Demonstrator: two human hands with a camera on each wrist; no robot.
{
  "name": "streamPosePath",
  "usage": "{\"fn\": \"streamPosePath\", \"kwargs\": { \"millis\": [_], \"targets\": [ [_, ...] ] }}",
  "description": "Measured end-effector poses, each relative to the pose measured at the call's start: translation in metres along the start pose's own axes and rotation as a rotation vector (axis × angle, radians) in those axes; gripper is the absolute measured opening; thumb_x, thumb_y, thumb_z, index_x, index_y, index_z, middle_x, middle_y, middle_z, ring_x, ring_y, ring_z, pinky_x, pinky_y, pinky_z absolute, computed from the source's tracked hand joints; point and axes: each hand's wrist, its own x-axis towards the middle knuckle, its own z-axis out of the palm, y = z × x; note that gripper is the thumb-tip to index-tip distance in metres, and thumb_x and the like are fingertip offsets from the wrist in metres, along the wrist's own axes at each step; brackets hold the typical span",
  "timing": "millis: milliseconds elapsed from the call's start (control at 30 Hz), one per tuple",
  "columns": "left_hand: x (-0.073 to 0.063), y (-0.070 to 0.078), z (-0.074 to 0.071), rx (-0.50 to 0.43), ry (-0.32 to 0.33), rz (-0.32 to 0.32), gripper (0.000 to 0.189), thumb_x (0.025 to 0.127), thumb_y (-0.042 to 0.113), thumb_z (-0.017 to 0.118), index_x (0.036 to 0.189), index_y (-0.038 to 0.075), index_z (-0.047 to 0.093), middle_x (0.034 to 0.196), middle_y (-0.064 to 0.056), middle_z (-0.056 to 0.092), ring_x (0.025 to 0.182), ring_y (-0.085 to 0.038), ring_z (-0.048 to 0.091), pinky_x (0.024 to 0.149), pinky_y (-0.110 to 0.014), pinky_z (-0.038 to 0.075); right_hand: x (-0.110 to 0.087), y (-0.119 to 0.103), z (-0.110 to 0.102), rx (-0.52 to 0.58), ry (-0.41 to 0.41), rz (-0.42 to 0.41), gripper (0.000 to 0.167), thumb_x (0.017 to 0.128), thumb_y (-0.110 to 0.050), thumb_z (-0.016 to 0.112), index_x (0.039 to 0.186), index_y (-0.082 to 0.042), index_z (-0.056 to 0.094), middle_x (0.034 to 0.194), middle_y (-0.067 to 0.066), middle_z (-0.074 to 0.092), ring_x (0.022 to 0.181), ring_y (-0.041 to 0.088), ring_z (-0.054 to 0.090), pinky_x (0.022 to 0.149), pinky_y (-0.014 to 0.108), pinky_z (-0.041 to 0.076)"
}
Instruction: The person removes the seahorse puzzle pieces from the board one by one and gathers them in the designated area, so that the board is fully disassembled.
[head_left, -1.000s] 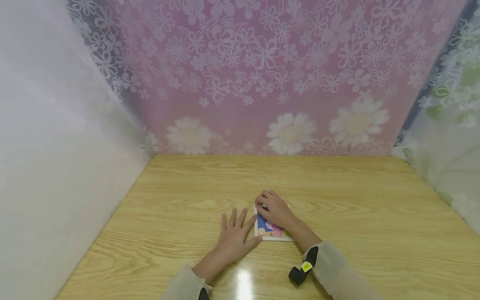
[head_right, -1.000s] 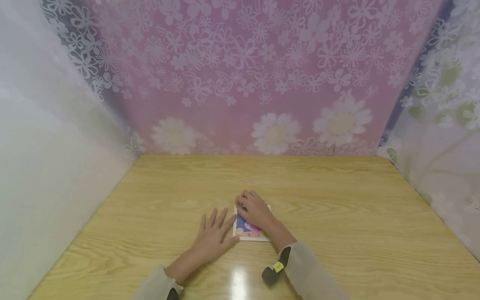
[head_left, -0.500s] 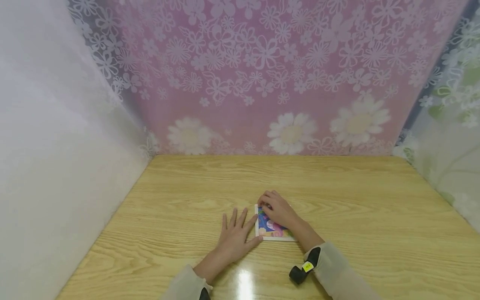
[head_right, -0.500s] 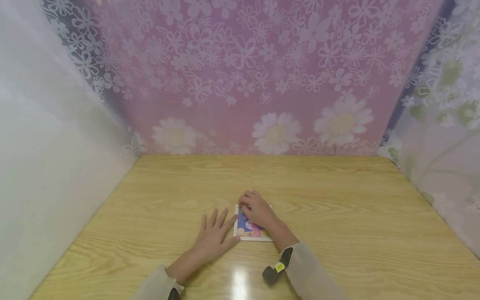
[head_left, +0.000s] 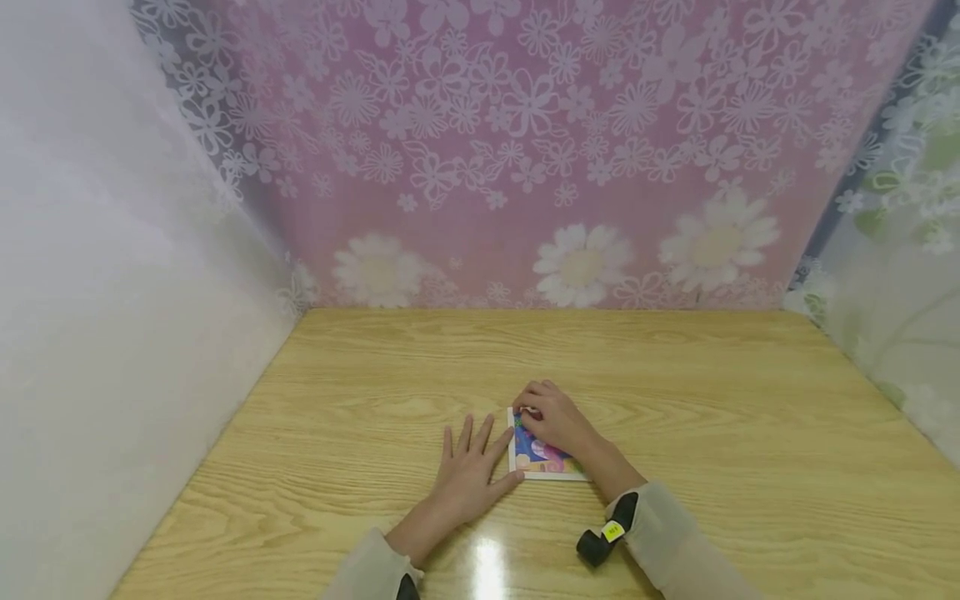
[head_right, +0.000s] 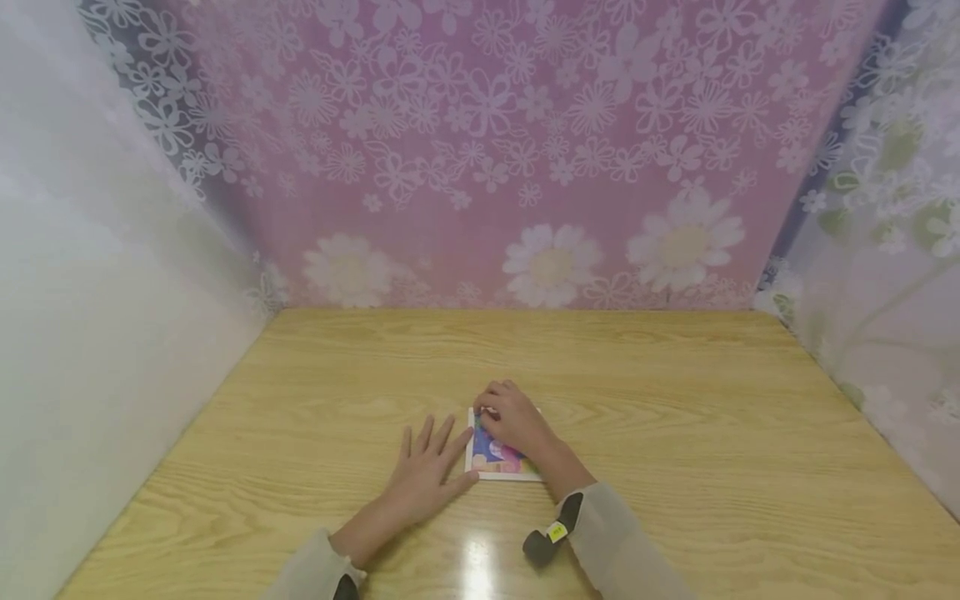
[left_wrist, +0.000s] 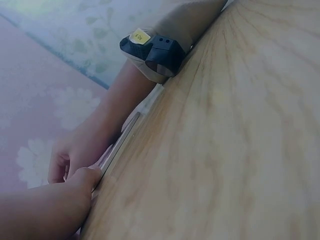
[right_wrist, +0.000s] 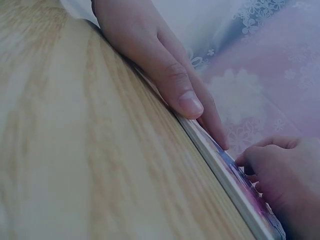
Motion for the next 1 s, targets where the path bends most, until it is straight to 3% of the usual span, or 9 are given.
{"fn": "streamPosePath", "kwargs": {
  "millis": [400,1000],
  "targets": [
    [0.0006,-0.0023,0.0019,0.009,-0.005,-0.006,0.069,0.09,0.065,0.025,0.146,0.024,0.027,0.15,-0.014,0.016,0.134,-0.04,0.004,0.101,-0.062,-0.002,0.0053,-0.0007,0.0057,-0.031,0.003,-0.065,0.009,0.082,-0.007,0.062,0.079,-0.015,0.059,0.083,-0.005,0.052,0.074,0.012,0.042,0.063,0.027,0.041],
    [0.0006,-0.0017,0.0022,0.011,-0.004,0.008,0.069,0.091,0.064,0.027,0.146,0.023,0.028,0.15,-0.014,0.015,0.134,-0.041,0.004,0.1,-0.062,-0.003,0.0052,0.0012,0.0055,-0.011,-0.03,-0.04,0.01,0.084,-0.007,0.059,0.079,-0.016,0.057,0.083,-0.006,0.049,0.074,0.012,0.04,0.063,0.027,0.039]
  ]
}}
